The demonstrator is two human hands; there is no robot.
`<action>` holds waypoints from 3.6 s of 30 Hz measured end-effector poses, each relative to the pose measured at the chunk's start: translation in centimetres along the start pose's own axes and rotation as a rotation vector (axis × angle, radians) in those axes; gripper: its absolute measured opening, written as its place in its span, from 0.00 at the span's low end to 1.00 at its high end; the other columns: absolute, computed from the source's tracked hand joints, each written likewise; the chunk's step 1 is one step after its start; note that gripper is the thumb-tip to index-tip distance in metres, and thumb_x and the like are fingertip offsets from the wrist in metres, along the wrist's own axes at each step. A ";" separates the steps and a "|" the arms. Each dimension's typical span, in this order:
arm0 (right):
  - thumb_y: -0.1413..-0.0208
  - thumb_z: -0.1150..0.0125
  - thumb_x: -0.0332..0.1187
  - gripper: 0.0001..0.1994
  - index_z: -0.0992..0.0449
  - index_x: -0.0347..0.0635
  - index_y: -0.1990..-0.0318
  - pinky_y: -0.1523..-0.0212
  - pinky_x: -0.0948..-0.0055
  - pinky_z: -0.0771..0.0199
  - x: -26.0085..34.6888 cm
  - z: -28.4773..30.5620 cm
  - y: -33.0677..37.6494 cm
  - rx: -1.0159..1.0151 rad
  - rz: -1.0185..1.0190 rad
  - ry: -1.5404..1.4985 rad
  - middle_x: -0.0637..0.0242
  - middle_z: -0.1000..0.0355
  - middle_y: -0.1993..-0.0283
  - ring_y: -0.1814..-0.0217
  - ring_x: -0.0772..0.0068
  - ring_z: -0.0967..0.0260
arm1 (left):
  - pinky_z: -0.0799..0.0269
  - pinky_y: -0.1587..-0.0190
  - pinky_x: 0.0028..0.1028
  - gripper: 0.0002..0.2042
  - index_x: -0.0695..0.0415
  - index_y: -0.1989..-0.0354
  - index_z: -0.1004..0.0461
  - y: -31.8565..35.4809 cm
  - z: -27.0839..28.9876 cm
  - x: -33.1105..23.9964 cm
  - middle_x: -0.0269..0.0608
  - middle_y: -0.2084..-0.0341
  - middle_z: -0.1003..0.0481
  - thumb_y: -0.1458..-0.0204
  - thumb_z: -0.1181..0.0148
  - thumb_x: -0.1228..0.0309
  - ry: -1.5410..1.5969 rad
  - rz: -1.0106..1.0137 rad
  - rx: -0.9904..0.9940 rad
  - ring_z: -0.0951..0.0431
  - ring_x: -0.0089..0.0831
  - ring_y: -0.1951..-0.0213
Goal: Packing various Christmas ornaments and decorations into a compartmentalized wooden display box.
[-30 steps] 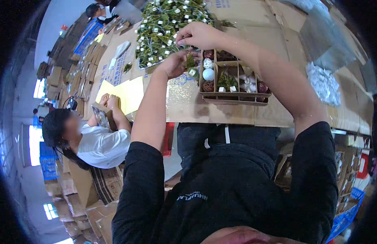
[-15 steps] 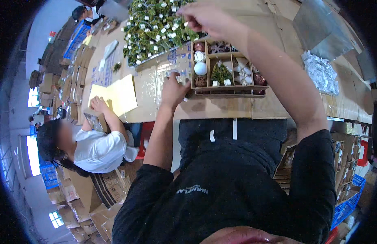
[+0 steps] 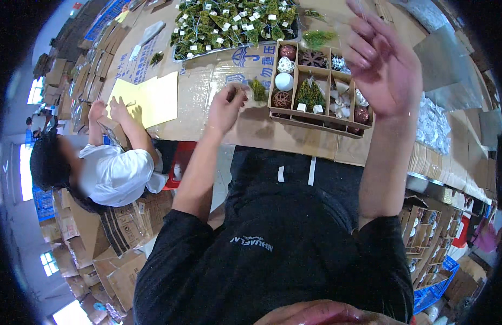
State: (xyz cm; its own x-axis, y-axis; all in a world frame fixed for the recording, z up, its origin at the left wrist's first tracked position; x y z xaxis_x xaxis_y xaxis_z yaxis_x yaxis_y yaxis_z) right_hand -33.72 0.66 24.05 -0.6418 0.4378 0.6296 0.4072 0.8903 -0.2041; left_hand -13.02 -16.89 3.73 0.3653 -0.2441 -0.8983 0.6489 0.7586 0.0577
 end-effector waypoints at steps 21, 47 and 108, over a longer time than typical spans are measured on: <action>0.41 0.42 0.29 0.17 0.28 0.33 0.46 0.73 0.84 0.39 2.3 1.2 4.3 -0.199 0.133 0.406 0.72 0.31 0.68 0.72 0.85 0.37 | 0.36 0.73 0.19 0.11 0.63 0.65 0.21 -2.7 -0.1 -23.2 0.31 0.79 0.27 0.38 0.48 0.70 0.392 -0.347 0.102 0.30 0.18 0.77; 0.38 0.47 0.34 0.10 0.29 0.35 0.65 0.71 0.82 0.39 1.4 -0.2 5.8 -0.060 -0.085 0.395 0.67 0.32 0.68 0.71 0.81 0.39 | 0.30 0.49 0.40 0.17 0.59 0.54 0.26 5.6 -12.2 -23.3 0.47 0.60 0.23 0.50 0.35 0.65 0.185 -0.566 0.557 0.24 0.47 0.54; 0.38 0.41 0.38 0.11 0.24 0.38 0.60 0.83 0.84 0.36 -3.6 5.9 1.1 -0.239 -0.307 1.072 0.73 0.29 0.78 0.81 0.86 0.34 | 0.31 0.45 0.41 0.26 0.54 0.46 0.31 4.2 -3.4 -21.2 0.51 0.49 0.32 0.54 0.30 0.64 -0.277 -0.553 0.000 0.29 0.50 0.47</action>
State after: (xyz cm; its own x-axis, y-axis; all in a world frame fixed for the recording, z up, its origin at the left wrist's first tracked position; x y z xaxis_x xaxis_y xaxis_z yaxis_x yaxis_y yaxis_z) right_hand -34.81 0.79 17.14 0.1037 -0.2293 0.9678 0.5158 0.8444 0.1448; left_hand -20.30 -6.50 21.60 0.1346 -0.7487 -0.6491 0.7918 0.4752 -0.3838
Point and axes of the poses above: each hand's wrist, its own y-axis away from the middle knuckle, its own z-axis out of the back of the hand, x = y × z, the point moved 10 cm from there along -y, towards the middle knuckle
